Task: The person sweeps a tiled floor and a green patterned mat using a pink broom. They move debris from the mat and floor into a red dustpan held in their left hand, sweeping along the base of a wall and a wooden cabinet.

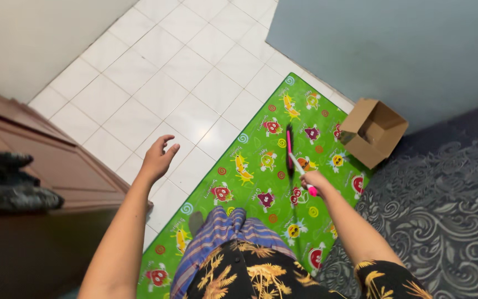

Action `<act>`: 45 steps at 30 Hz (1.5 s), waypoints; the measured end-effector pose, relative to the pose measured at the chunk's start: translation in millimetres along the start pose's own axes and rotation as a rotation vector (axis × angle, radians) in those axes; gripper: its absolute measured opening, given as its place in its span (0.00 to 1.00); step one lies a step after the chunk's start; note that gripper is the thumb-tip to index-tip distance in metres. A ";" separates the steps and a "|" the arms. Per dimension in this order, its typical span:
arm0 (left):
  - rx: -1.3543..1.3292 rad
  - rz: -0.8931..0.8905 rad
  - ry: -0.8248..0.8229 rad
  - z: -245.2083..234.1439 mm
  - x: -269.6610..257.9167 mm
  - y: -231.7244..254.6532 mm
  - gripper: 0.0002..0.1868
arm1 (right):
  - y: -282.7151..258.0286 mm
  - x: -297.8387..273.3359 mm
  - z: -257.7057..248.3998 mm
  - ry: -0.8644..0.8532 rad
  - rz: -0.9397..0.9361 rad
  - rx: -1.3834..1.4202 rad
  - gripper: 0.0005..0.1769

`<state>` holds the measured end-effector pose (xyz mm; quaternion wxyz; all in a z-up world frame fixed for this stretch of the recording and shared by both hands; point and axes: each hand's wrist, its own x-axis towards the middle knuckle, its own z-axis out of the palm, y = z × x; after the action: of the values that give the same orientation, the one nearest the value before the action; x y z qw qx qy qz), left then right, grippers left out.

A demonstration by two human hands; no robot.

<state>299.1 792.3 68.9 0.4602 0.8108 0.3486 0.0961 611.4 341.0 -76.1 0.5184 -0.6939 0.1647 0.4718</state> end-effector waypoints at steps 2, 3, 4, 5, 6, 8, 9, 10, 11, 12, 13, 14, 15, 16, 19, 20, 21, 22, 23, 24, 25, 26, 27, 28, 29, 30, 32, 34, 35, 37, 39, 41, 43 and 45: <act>0.008 0.017 -0.035 -10.8 12.8 -11.8 0.28 | 9.5 5.5 30.1 0.001 0.018 0.045 0.05; 0.011 0.024 -0.052 -15.9 19.0 -17.8 0.28 | 15.3 9.1 51.6 0.006 0.026 0.060 0.04; 0.010 0.030 -0.066 -21.2 25.1 -23.1 0.28 | 19.6 12.5 73.9 0.009 0.034 0.073 0.04; 0.010 0.036 -0.081 -25.6 31.2 -27.5 0.28 | 24.1 14.4 93.5 0.002 0.010 -0.035 0.05; 0.010 0.040 -0.098 -28.4 35.5 -31.2 0.28 | 29.7 16.5 112.3 -0.006 -0.010 -0.143 0.07; 0.019 0.033 -0.141 -33.2 45.4 -36.7 0.27 | 32.7 25.7 147.4 -0.082 0.036 -0.030 0.05; 0.023 0.031 -0.162 -35.2 50.2 -38.2 0.27 | 34.0 29.1 160.1 -0.155 0.042 0.076 0.05; 0.030 0.033 -0.185 -35.5 55.9 -37.6 0.27 | 34.4 32.3 168.7 -0.227 0.043 0.183 0.05; 0.037 0.035 -0.208 -35.3 60.6 -36.4 0.27 | 35.0 34.3 174.0 -0.298 0.041 0.291 0.06; 0.042 0.040 -0.235 -33.5 65.5 -34.5 0.27 | 35.2 34.6 174.4 -0.317 0.090 0.390 0.06; 0.045 0.052 -0.254 -31.0 70.0 -32.1 0.28 | 34.5 34.2 171.0 -0.336 0.138 0.490 0.07; 0.049 0.072 -0.278 -26.7 76.8 -27.5 0.28 | 35.5 31.9 163.6 -0.353 0.178 0.597 0.07; 0.053 0.091 -0.301 -21.3 82.5 -22.0 0.28 | 38.5 27.1 153.9 -0.380 0.159 0.625 0.08; 0.061 0.104 -0.326 -15.7 88.5 -14.9 0.28 | 42.2 20.1 143.3 -0.405 0.136 0.658 0.10; 0.081 0.147 -0.405 6.1 103.0 9.1 0.28 | 60.3 -7.0 107.4 -0.365 0.035 0.660 0.18; 0.086 0.159 -0.433 14.0 107.0 16.9 0.28 | 68.6 -17.2 96.6 -0.332 0.002 0.644 0.21; 0.090 0.171 -0.461 22.1 110.7 24.3 0.28 | 76.9 -27.4 85.5 -0.245 -0.030 0.564 0.23; 0.089 0.174 -0.485 30.2 112.3 30.1 0.29 | 87.5 -38.6 73.9 -0.159 -0.056 0.483 0.24; 0.087 0.176 -0.510 38.6 113.7 35.6 0.29 | 98.6 -49.6 63.9 -0.073 -0.077 0.401 0.26; 0.084 0.177 -0.529 46.4 114.6 41.4 0.30 | 108.0 -59.2 56.6 -0.025 -0.091 0.341 0.27; 0.091 0.198 -0.549 53.6 113.7 45.9 0.29 | 119.1 -69.0 52.5 0.024 -0.103 0.282 0.29; 0.096 0.218 -0.563 60.3 111.2 49.1 0.29 | 128.9 -76.7 49.0 0.070 -0.115 0.217 0.31; 0.102 0.238 -0.577 67.1 108.1 51.8 0.29 | 140.4 -84.6 47.8 0.156 -0.106 0.130 0.27; 0.101 0.256 -0.587 72.6 104.4 54.1 0.28 | 150.8 -90.3 50.0 0.237 -0.097 0.040 0.24; 0.101 0.273 -0.598 78.3 99.8 55.9 0.28 | 160.3 -94.7 52.6 0.317 -0.086 -0.052 0.21; 0.100 0.285 -0.605 82.3 93.9 55.9 0.28 | 167.3 -95.9 55.3 0.338 -0.064 -0.082 0.19; 0.109 0.273 -0.619 87.3 83.5 56.2 0.28 | 177.7 -93.9 62.3 0.376 -0.020 -0.146 0.15; 0.126 0.266 -0.621 90.5 73.1 58.3 0.28 | 187.2 -90.4 73.3 0.323 -0.036 0.032 0.12; 0.139 0.266 -0.617 91.9 67.9 60.0 0.28 | 190.5 -88.7 76.6 0.295 -0.045 0.120 0.10; 0.155 0.266 -0.609 94.9 57.4 64.9 0.28 | 196.7 -86.5 79.6 0.180 0.004 0.274 0.10; 0.157 0.269 -0.604 99.3 45.9 70.0 0.29 | 203.2 -86.9 77.3 0.056 0.032 0.433 0.11; 0.173 0.281 -0.604 107.9 33.2 77.6 0.29 | 213.1 -91.6 70.4 -0.073 0.037 0.599 0.14; 0.180 0.291 -0.614 121.3 19.1 86.2 0.28 | 226.9 -103.0 56.0 -0.121 0.040 0.746 0.20; 0.187 0.301 -0.637 136.8 3.5 93.6 0.28 | 241.9 -117.0 37.0 -0.151 0.011 0.813 0.24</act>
<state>411.5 670.4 68.1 0.4506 0.8807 0.0718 -0.1271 361.3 244.2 -116.6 0.7585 -0.3952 0.3028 0.4205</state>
